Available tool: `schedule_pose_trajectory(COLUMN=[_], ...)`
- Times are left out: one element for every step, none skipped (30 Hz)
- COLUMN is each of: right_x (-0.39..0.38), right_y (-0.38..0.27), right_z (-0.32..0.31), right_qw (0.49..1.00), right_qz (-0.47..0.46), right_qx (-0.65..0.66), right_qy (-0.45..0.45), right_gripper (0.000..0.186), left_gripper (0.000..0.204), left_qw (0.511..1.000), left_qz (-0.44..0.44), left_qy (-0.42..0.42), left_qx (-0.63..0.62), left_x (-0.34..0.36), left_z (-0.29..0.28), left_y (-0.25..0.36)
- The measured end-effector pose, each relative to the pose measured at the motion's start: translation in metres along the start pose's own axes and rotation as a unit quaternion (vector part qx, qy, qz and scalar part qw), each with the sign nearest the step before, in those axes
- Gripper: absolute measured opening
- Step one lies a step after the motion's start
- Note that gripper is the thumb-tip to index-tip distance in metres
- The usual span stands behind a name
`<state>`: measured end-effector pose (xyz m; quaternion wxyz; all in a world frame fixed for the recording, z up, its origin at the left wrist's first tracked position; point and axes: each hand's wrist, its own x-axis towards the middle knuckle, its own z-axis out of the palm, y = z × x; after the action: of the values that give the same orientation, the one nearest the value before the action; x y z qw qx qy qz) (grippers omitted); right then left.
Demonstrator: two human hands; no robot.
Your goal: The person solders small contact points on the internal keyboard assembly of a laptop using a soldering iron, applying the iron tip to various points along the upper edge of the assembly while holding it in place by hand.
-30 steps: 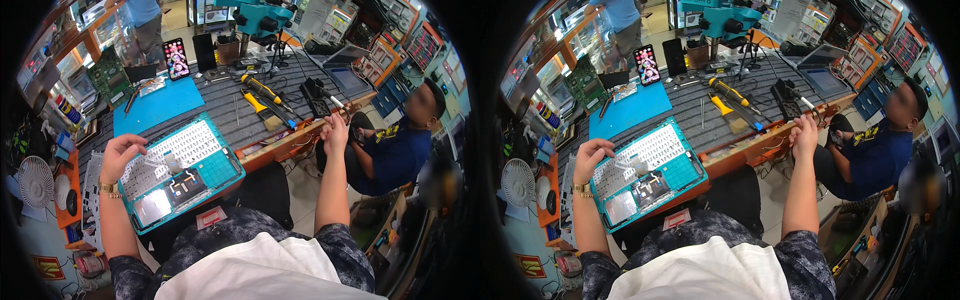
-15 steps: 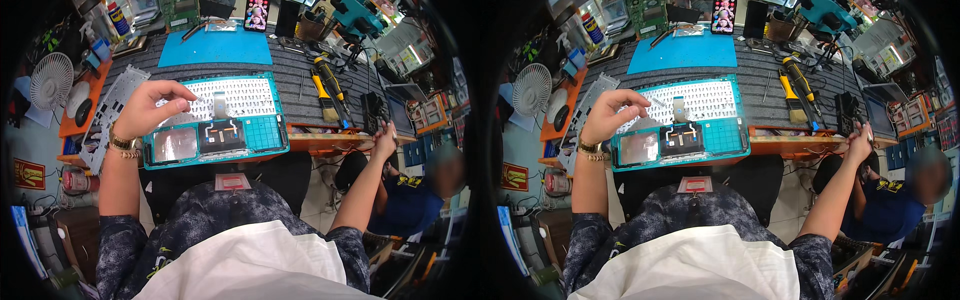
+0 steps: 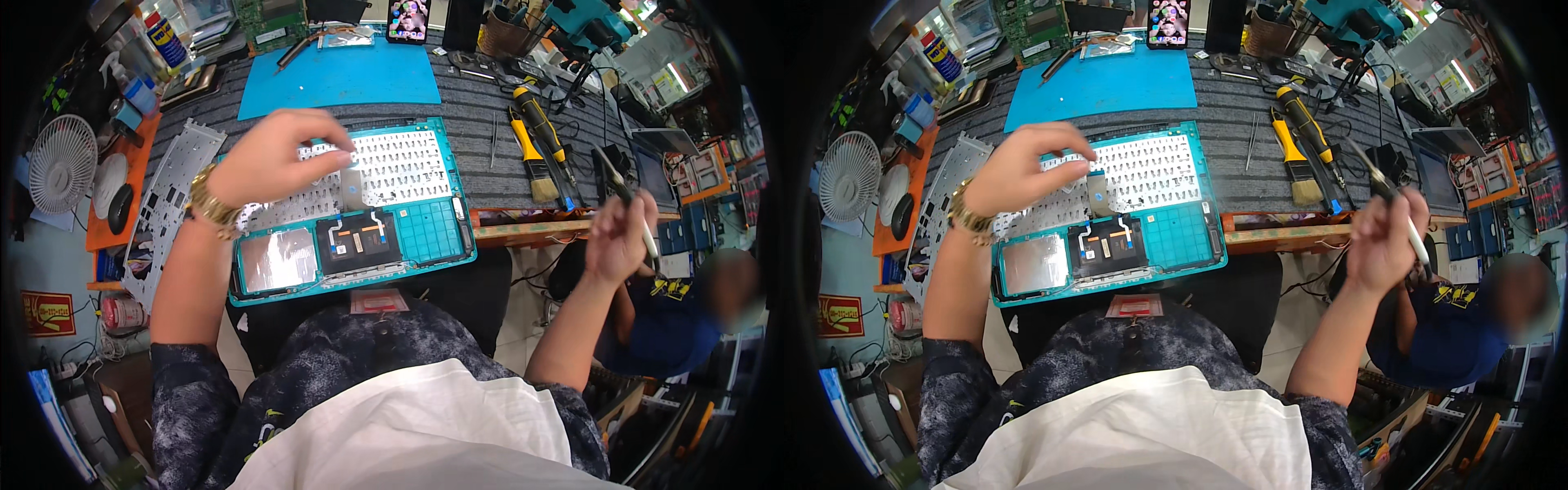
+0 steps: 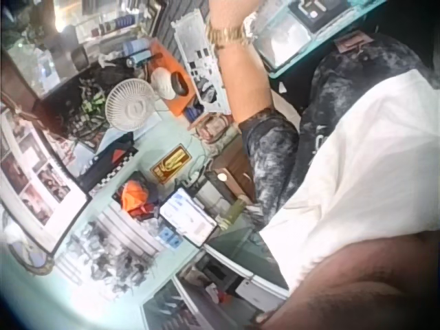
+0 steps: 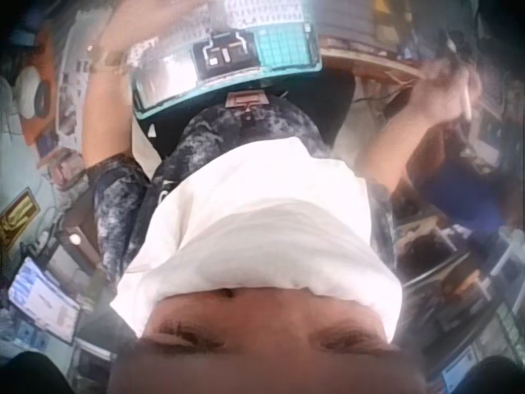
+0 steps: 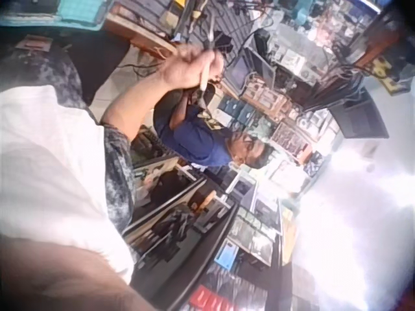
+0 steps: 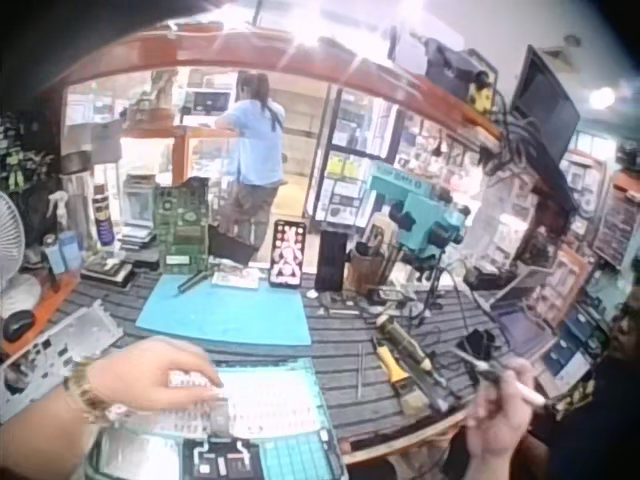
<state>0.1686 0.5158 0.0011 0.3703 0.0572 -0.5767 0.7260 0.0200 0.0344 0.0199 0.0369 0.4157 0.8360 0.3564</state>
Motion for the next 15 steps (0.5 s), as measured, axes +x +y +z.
schedule_pose_trajectory(right_x=[0.004,0.013,0.02,0.028,0.035,0.041,0.046,0.049,0.051,0.052,0.053,0.049,0.042,0.035,0.028], right_y=[0.012,0.024,0.036,0.051,0.07,0.082,0.097,0.111,0.12,0.129,0.135,0.139,0.142,0.143,0.14], right_z=[0.022,0.037,0.055,0.071,0.078,0.097,0.11,0.119,0.124,0.127,0.127,0.128,0.127,0.124,0.126], right_qw=[0.999,0.997,0.994,0.992,0.987,0.98,0.977,0.974,0.974,0.969,0.964,0.963,0.96,0.957,0.957], right_qz=[0.041,0.065,0.09,0.108,0.127,0.164,0.181,0.197,0.199,0.22,0.24,0.246,0.265,0.283,0.283], right_qx=[0.003,-0.011,-0.01,0.017,0.025,0.034,0.035,0.036,0.032,0.032,0.033,0.03,0.031,0.031,0.032], right_qy=[0.003,-0.037,-0.056,-0.07,-0.094,-0.108,-0.106,-0.104,-0.102,-0.105,-0.107,-0.106,-0.083,-0.058,-0.059], right_gripper=[0.032,0.037,0.037,0.035,0.033,0.032,0.031,0.031,0.031,0.029,0.028,0.028,0.027,0.027,0.028], left_gripper=[0.02,0.02,0.021,0.021,0.021,0.022,0.023,0.023,0.023,0.023,0.023,0.025,0.027,0.027,0.03], left_qw=[0.999,0.999,0.996,0.989,0.99,0.988,0.987,0.987,0.988,0.988,0.988,0.986,0.982,0.983,0.982], left_qz=[0.021,0.021,0.057,0.093,0.093,0.088,0.09,0.089,0.092,0.095,0.098,0.087,0.077,0.074,0.09], left_qy=[-0.024,-0.026,-0.026,-0.025,-0.027,-0.037,-0.047,-0.049,-0.057,-0.066,-0.068,-0.074,-0.08,-0.082,-0.081], left_qx=[0.023,0.025,0.067,0.108,0.106,0.118,0.125,0.124,0.112,0.099,0.094,0.123,0.153,0.148,0.147], left_x=[0.011,0.022,0.033,0.043,0.054,0.06,0.067,0.071,0.076,0.08,0.084,0.083,0.082,0.08,0.074], left_z=[0.004,0.011,0.019,0.027,0.038,0.039,0.043,0.045,0.048,0.052,0.055,0.055,0.055,0.058,0.057], left_y=[-0.007,-0.013,-0.019,-0.022,-0.025,-0.025,-0.027,-0.03,-0.033,-0.036,-0.039,-0.038,-0.036,-0.034,-0.03])
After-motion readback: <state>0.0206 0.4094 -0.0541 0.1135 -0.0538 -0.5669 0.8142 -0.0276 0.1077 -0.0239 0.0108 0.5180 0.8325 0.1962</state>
